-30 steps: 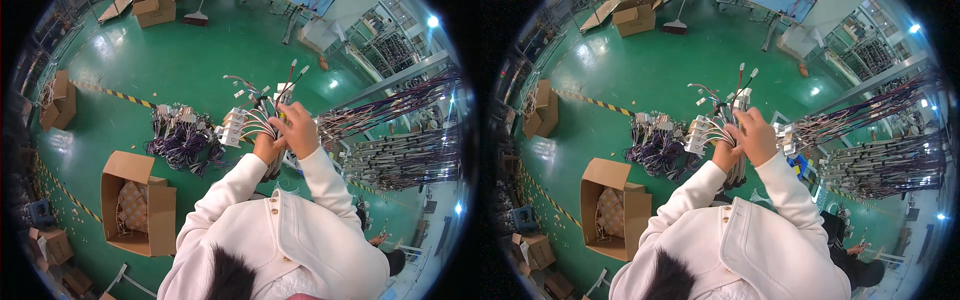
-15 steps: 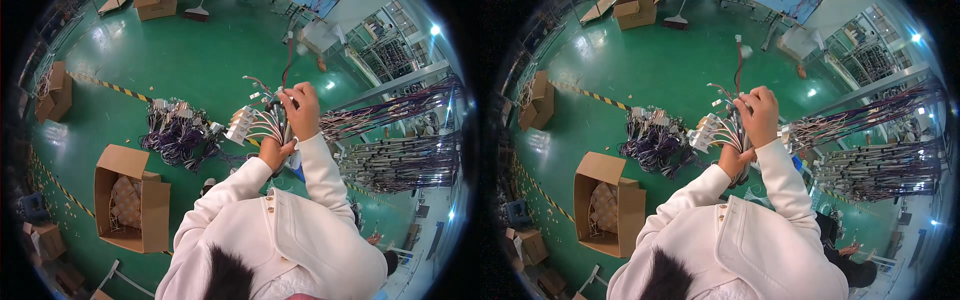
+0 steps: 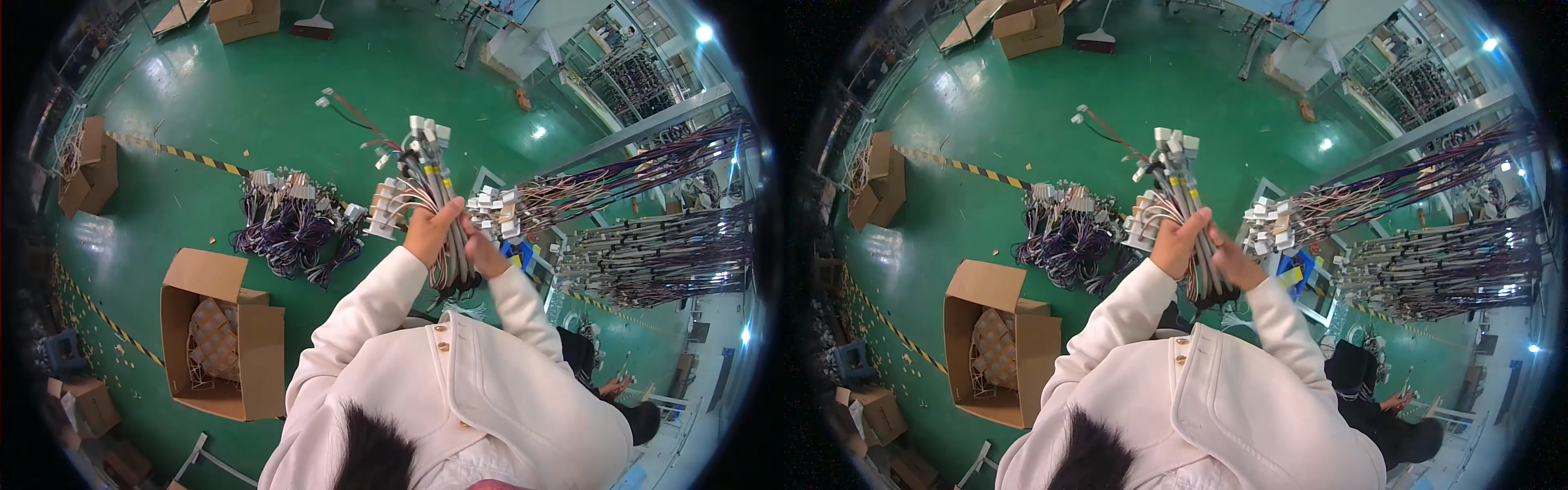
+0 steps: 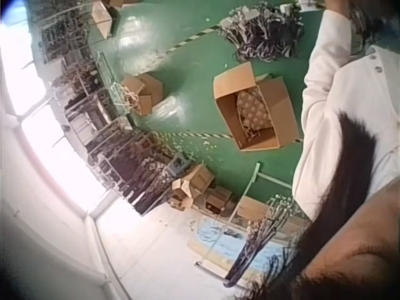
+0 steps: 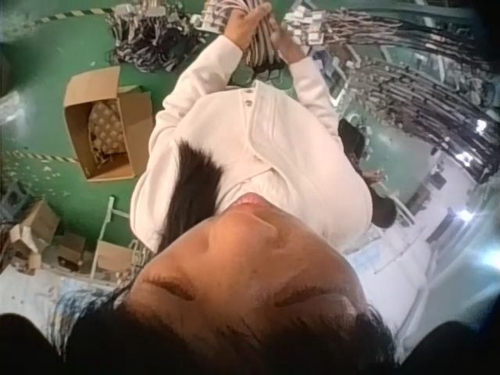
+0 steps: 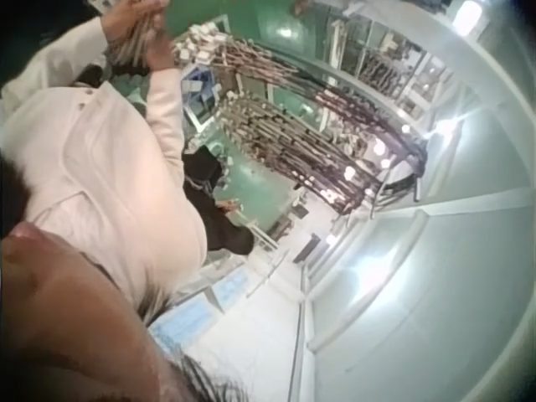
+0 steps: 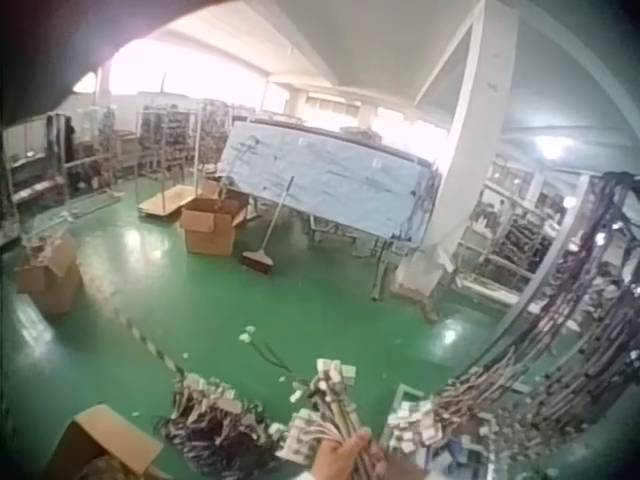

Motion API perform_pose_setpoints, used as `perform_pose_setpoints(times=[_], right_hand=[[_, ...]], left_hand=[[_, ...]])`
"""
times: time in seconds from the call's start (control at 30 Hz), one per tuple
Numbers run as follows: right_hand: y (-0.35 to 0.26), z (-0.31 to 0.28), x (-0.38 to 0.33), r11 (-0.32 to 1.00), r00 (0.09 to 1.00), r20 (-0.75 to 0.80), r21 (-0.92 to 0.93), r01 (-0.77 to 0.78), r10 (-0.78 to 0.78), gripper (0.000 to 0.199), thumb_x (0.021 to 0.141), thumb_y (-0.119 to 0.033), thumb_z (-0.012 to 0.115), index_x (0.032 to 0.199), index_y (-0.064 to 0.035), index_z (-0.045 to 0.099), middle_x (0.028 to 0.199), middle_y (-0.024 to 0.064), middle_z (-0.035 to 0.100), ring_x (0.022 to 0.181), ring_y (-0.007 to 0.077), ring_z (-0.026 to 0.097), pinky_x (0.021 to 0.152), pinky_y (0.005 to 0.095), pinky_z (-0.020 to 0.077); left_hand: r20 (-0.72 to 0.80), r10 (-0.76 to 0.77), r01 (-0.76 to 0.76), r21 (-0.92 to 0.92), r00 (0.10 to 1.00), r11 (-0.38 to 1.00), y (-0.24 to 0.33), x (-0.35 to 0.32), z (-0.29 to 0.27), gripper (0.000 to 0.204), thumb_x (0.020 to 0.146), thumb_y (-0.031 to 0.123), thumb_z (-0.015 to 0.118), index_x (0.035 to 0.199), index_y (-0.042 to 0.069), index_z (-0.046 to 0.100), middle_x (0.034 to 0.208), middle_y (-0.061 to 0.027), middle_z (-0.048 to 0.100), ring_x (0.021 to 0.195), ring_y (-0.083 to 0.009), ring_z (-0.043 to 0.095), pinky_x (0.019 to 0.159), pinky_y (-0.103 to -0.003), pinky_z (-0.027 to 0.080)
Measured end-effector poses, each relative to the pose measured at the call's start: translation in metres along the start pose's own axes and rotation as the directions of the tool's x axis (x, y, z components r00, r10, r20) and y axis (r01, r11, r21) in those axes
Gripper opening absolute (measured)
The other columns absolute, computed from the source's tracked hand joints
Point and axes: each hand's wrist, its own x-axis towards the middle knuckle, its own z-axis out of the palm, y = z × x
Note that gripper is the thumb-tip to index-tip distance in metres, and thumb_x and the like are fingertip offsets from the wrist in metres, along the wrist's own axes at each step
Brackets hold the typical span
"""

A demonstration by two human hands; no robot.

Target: Organizing and bundling electrical wire harnesses and connectors in a factory.

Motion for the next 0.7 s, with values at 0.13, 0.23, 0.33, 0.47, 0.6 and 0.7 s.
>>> perform_pose_setpoints(times=[0.13, 0.23, 0.33, 0.47, 0.6, 0.7], right_hand=[[-0.112, 0.083, -0.012, 0.95, 0.975, 0.136, -0.285, -0.129, 0.174, 0.076, 0.07, -0.034, 0.082, 0.127, 0.0, 0.046, 0.125, 0.0121, 0.055, 0.112, 0.0202, 0.054, 0.095, 0.0342, 0.0431], [-0.123, 0.092, -0.009, 0.921, 0.983, 0.068, -0.366, -0.136, 0.173, 0.059, 0.069, -0.025, 0.08, 0.116, 0.0005, 0.055, 0.103, 0.0096, 0.065, 0.096, 0.0194, 0.062, 0.086, 0.0321, 0.0473], [-0.116, 0.088, -0.007, 0.874, 0.967, 0.049, -0.44, -0.205, 0.251, 0.042, 0.075, -0.012, 0.069, 0.113, 0.0013, 0.055, 0.101, 0.0087, 0.065, 0.093, 0.0185, 0.062, 0.083, 0.0325, 0.048], [-0.094, 0.085, -0.013, 0.992, 0.994, 0.067, -0.089, -0.086, 0.092, 0.041, 0.077, 0.0, 0.06, 0.118, 0.001, 0.053, 0.11, 0.0089, 0.062, 0.101, 0.0177, 0.059, 0.089, 0.033, 0.0464], [-0.09, 0.081, -0.013, 0.995, 0.991, 0.111, -0.07, -0.068, 0.075, 0.04, 0.075, 0.001, 0.061, 0.115, 0.0011, 0.054, 0.105, 0.0068, 0.063, 0.097, 0.0173, 0.06, 0.088, 0.0317, 0.0471], [-0.094, 0.082, -0.012, 0.981, 0.97, 0.149, 0.011, -0.195, 0.191, 0.038, 0.073, 0.001, 0.061, 0.111, 0.0007, 0.054, 0.097, 0.0058, 0.063, 0.089, 0.0166, 0.06, 0.082, 0.0307, 0.0481]], left_hand=[[-0.067, 0.035, -0.037, -0.021, 0.997, 0.999, 0.004, -0.001, -0.015, 0.019, 0.093, 0.021, 0.058, 0.088, 0.003, 0.058, 0.075, -0.005, 0.061, 0.068, -0.0143, 0.06, 0.062, -0.027, 0.048], [-0.089, 0.052, -0.051, 0.012, 0.995, 0.999, 0.005, 0.002, -0.01, 0.018, 0.093, 0.02, 0.058, 0.088, 0.002, 0.058, 0.078, -0.0058, 0.062, 0.07, -0.014, 0.06, 0.062, -0.026, 0.048], [-0.124, 0.092, -0.088, 0.041, 0.988, 0.995, 0.006, 0.005, -0.007, 0.016, 0.091, 0.017, 0.059, 0.087, 0.001, 0.059, 0.076, -0.0055, 0.063, 0.067, -0.0134, 0.06, 0.061, -0.026, 0.047], [-0.067, 0.218, -0.199, 0.221, 0.974, 0.955, 0.007, 0.002, 0.002, 0.017, 0.088, 0.015, 0.06, 0.079, 0.001, 0.058, 0.067, -0.0044, 0.06, 0.061, -0.0128, 0.058, 0.058, -0.027, 0.046], [-0.06, 0.124, -0.11, 0.199, 0.99, 0.974, 0.02, -0.005, 0.003, 0.019, 0.089, 0.018, 0.061, 0.08, 0.002, 0.058, 0.064, -0.0041, 0.058, 0.061, -0.0137, 0.058, 0.058, -0.027, 0.046], [-0.087, 0.086, -0.073, 0.139, 0.992, 0.988, 0.017, -0.004, -0.001, 0.021, 0.09, 0.021, 0.061, 0.081, 0.003, 0.058, 0.065, -0.0049, 0.058, 0.062, -0.016, 0.059, 0.06, -0.029, 0.047]])
